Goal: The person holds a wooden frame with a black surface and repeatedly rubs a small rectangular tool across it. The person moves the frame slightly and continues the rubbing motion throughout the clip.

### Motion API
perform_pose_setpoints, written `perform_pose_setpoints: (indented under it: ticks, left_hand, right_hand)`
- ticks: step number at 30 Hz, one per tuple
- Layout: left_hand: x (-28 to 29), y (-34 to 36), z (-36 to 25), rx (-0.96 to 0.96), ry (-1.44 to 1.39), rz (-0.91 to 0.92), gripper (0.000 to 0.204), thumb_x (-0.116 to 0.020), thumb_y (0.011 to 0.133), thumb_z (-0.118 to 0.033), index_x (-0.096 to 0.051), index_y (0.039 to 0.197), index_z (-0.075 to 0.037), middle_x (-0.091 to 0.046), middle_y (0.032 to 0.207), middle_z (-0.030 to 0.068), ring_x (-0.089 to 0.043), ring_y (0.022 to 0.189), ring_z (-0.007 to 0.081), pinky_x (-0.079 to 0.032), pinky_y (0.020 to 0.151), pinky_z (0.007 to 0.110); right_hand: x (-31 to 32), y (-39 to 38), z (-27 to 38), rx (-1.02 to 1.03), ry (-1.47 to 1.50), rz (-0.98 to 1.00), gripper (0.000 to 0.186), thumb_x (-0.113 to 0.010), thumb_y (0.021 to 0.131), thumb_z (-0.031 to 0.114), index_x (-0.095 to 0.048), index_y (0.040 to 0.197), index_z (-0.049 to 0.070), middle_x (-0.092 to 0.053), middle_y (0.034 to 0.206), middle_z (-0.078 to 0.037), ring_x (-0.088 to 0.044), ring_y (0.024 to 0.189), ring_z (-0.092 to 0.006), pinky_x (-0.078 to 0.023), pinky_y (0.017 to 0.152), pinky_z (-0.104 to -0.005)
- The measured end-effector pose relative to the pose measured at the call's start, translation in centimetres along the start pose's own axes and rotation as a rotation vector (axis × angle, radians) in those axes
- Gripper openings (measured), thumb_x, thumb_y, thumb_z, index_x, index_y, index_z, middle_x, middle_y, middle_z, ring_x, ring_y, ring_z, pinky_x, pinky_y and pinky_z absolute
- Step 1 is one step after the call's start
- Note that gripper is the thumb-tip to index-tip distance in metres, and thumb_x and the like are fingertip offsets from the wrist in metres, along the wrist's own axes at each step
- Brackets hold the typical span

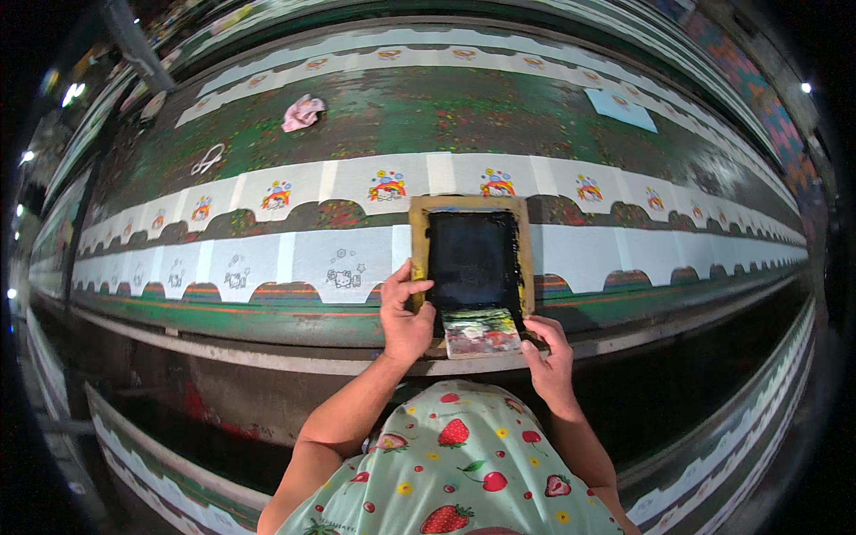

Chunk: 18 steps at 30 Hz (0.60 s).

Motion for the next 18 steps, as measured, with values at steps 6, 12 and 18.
perform_pose_setpoints:
  ticks: [6,12,18]
  left_hand:
    - [-1.1,-0.3,-0.2,0.080,-0.008,0.004,0.047,-0.074,0.077,0.017,-0.080,0.116,-0.008,-0.061,0.161,0.0252,-0.060,0.148,0.0394,-0.046,0.125,0.047]
    - [-0.9,-0.2,0.0,0.104,0.004,0.001,0.047,-0.074,0.077,0.017,-0.080,0.116,-0.008,-0.062,0.162,0.0243,-0.061,0.149,0.0379,-0.046,0.126,0.046]
    - [-0.9,-1.2,0.9,0.211,-0.110,-0.018,0.046,-0.075,0.076,0.017,-0.081,0.114,-0.007,-0.062,0.163,0.0241,-0.061,0.151,0.0359,-0.045,0.127,0.044]
  right_hand:
    - [1.3,0.7,0.7,0.164,-0.201,0.066,0.036,-0.077,0.100,0.006,-0.075,0.136,0.001,-0.068,0.143,-0.018,-0.064,0.137,-0.0397,-0.050,0.119,-0.0511]
    - [-0.5,1.4,3.7,0.432,-0.429,0.301,0.046,-0.087,0.091,0.015,-0.076,0.134,0.006,-0.065,0.143,-0.016,-0.060,0.140,-0.0402,-0.049,0.118,-0.0547]
    - [-1.6,2.7,4.9,0.562,-0.558,0.421,0.051,-0.085,0.087,0.011,-0.074,0.137,0.006,-0.065,0.139,-0.014,-0.060,0.135,-0.0377,-0.051,0.113,-0.0528]
Point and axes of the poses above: each hand's wrist, its own y-axis towards the middle knuckle, its own x-axis out of the back of the hand, z = x × y, the point moved 2 cm from there along y, towards the middle knuckle
